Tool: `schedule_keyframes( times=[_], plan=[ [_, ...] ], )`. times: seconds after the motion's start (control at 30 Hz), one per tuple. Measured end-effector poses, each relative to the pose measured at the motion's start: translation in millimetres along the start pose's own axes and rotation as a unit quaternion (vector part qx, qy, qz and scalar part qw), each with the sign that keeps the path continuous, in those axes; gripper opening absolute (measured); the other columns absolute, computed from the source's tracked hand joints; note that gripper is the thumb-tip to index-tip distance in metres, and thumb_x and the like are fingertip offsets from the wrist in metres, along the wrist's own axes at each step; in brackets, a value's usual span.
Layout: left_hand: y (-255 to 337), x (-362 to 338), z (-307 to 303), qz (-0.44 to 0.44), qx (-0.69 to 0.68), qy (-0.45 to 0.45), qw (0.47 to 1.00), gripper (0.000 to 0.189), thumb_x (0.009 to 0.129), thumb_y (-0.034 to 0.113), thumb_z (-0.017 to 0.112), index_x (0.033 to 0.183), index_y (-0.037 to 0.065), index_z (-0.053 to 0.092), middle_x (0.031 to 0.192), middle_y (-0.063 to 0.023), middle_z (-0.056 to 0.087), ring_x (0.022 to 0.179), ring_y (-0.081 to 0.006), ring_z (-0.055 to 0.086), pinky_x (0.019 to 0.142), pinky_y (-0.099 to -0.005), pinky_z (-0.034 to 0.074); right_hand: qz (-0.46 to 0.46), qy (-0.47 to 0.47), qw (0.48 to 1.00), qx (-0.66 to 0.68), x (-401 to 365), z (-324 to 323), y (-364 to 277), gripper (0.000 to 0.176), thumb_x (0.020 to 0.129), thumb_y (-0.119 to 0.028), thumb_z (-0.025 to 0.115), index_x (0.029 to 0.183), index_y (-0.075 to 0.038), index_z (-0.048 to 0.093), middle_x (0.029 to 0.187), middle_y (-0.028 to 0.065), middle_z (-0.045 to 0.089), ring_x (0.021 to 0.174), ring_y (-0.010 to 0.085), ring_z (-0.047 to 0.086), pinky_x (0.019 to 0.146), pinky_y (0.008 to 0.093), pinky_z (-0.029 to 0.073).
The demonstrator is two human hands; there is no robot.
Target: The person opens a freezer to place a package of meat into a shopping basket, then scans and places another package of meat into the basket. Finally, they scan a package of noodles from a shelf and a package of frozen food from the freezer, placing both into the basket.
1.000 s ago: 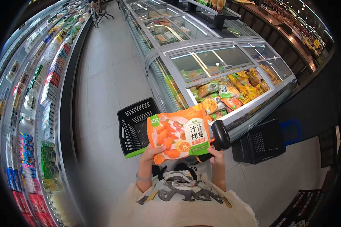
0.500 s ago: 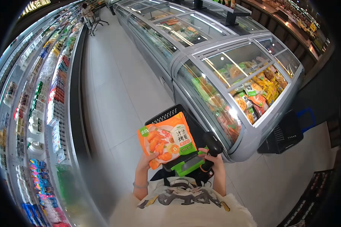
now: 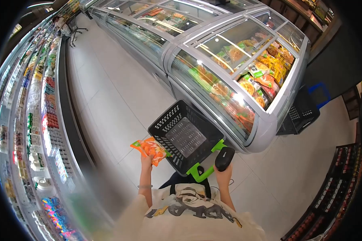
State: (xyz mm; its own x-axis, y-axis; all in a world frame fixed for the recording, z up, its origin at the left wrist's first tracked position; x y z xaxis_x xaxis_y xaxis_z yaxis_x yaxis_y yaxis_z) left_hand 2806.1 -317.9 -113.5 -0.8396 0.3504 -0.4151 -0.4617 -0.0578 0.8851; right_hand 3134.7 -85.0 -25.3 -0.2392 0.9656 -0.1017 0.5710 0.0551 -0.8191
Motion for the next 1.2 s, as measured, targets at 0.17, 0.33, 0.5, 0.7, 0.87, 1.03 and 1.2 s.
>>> schedule_keyframes(
  times=[0.17, 0.33, 0.5, 0.7, 0.87, 1.03, 1.2],
  plan=[
    [-42, 29, 41, -0.080, 0.008, -0.108, 0.991, 0.060, 0.063, -0.018, 0.040, 0.119, 0.001, 0.031, 0.111, -0.0133, 0.045, 0.099, -0.0265, 0.050, 0.083, -0.0354, 0.045, 0.073, 0.064, 0.993, -0.060, -14, 21, 14, 0.056, 0.060, -0.013, 0.066, 0.107, 0.000, 0.040, 0.105, 0.0171, 0.042, 0.092, 0.0373, 0.048, 0.075, 0.0393, 0.040],
    [-116, 97, 80, -0.152, 0.093, -0.205, 0.962, 0.059, 0.063, -0.018, 0.039, 0.118, 0.002, 0.033, 0.112, -0.0118, 0.046, 0.101, -0.0247, 0.049, 0.083, -0.0344, 0.044, 0.136, 0.198, 0.970, -0.029, -26, 22, 6, 0.048, 0.059, -0.010, 0.066, 0.101, 0.000, 0.045, 0.086, 0.0176, 0.054, 0.081, 0.0350, 0.054, 0.070, 0.0366, 0.043],
    [-226, 213, 95, -0.143, 0.166, -0.310, 0.925, 0.058, 0.063, -0.014, 0.033, 0.119, 0.004, 0.038, 0.109, -0.0084, 0.050, 0.101, -0.0203, 0.050, 0.085, -0.0303, 0.041, 0.122, 0.370, 0.915, -0.102, -47, 33, 7, 0.035, 0.064, -0.004, 0.061, 0.096, 0.004, 0.050, 0.089, 0.0144, 0.056, 0.080, 0.0248, 0.054, 0.073, 0.0334, 0.042],
    [-380, 325, 54, -0.191, 0.288, -0.310, 0.886, 0.044, 0.072, -0.013, 0.038, 0.113, 0.001, 0.039, 0.102, -0.0103, 0.052, 0.092, -0.0241, 0.053, 0.081, -0.0353, 0.046, 0.206, 0.330, 0.883, -0.263, -50, 49, 3, 0.035, 0.069, -0.008, 0.059, 0.100, 0.003, 0.048, 0.099, 0.0140, 0.051, 0.088, 0.0220, 0.052, 0.076, 0.0322, 0.040],
    [-434, 341, 72, -0.292, 0.224, -0.301, 0.880, 0.039, 0.074, -0.010, 0.040, 0.112, 0.001, 0.040, 0.099, -0.0106, 0.052, 0.091, -0.0245, 0.054, 0.080, -0.0364, 0.046, 0.219, 0.350, 0.852, -0.323, -47, 44, 4, 0.036, 0.068, -0.009, 0.060, 0.100, 0.003, 0.048, 0.100, 0.0140, 0.051, 0.089, 0.0216, 0.052, 0.077, 0.0321, 0.040],
    [-482, 347, 85, -0.356, 0.167, -0.289, 0.873, 0.035, 0.076, -0.007, 0.042, 0.110, 0.000, 0.041, 0.097, -0.0108, 0.053, 0.090, -0.0247, 0.054, 0.079, -0.0371, 0.046, 0.223, 0.366, 0.837, -0.339, -49, 44, 16, 0.037, 0.068, -0.010, 0.062, 0.100, 0.004, 0.049, 0.099, 0.0141, 0.052, 0.088, 0.0214, 0.052, 0.077, 0.0320, 0.041],
    [-549, 368, 55, -0.350, 0.247, -0.273, 0.861, 0.033, 0.077, -0.004, 0.045, 0.110, 0.000, 0.043, 0.094, -0.0105, 0.054, 0.087, -0.0239, 0.055, 0.076, -0.0364, 0.047, 0.230, 0.378, 0.829, -0.343, -54, 45, 28, 0.038, 0.067, -0.011, 0.064, 0.100, 0.004, 0.049, 0.099, 0.0141, 0.052, 0.087, 0.0213, 0.052, 0.076, 0.0319, 0.041]
  ],
)
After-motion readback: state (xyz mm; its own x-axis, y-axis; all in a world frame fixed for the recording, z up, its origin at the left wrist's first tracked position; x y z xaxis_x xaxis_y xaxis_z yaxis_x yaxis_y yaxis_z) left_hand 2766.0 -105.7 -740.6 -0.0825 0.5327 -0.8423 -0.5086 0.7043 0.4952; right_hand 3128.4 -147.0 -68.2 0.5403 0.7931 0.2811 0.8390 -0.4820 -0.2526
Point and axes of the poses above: each hand's wrist, its own x-axis towards the middle knuckle, its own z-axis out of the palm, y = z × x, the point moved 8 cm from there along x, towards the middle knuckle
